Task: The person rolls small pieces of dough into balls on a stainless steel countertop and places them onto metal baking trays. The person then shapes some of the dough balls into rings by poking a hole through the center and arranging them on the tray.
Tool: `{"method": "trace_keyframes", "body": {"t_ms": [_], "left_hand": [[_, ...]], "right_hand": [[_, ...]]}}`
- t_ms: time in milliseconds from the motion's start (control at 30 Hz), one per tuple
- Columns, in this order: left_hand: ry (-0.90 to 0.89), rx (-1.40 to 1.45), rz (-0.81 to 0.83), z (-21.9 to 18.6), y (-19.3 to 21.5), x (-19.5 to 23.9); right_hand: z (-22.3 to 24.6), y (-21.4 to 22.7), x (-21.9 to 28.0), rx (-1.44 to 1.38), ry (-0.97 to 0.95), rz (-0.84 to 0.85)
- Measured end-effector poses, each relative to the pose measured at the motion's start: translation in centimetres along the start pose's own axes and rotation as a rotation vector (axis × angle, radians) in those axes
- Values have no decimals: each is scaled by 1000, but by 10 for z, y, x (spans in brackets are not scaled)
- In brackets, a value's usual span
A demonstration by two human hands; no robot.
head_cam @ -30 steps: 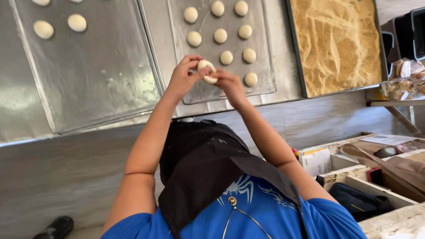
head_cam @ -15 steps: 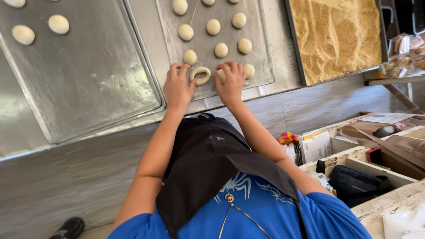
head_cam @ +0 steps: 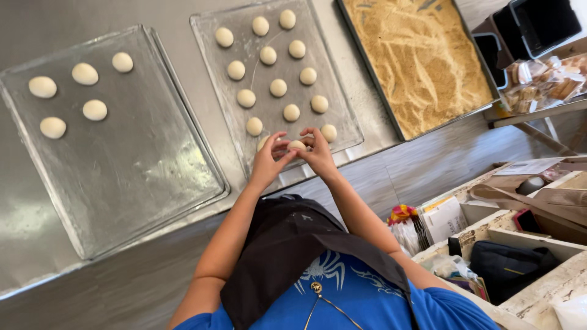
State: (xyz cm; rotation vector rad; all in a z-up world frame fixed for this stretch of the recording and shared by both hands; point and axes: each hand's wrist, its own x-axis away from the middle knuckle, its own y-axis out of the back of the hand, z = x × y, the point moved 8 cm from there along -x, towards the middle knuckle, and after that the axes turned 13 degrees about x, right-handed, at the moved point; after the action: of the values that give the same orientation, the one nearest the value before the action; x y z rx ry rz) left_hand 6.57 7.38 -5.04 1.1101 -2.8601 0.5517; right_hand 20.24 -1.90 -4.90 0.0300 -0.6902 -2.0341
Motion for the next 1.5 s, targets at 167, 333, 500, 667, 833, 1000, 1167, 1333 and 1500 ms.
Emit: {"method": "trace_keyframes", "body": {"t_ms": [167, 333, 500, 667, 833, 1000, 1167, 1333, 1500], "left_hand": [[-25, 372, -34, 2, -9, -12], [-52, 163, -211, -16, 5, -10], [-161, 264, -176, -32, -1, -1], [-264, -235, -168, -56, -8, 8], [-489, -245, -7, -74, -24, 23], [-21, 413, 126, -39, -26, 8], [-129, 268, 64, -74, 2, 22], [106, 494, 136, -30, -41, 5], [-55, 481, 9, -55, 17, -19]], "right_hand": [[35, 7, -1, -358, 110, -43], [34, 8, 3, -542, 20, 39], [39, 11, 15, -664, 22, 91], [76, 28, 41, -531, 315, 78], [113, 60, 28, 332, 445, -281], [156, 52, 47, 434, 580, -345], [152, 57, 39, 725, 593, -486], [147, 60, 58, 434, 518, -450], [96, 37, 34, 252, 439, -199]]}}
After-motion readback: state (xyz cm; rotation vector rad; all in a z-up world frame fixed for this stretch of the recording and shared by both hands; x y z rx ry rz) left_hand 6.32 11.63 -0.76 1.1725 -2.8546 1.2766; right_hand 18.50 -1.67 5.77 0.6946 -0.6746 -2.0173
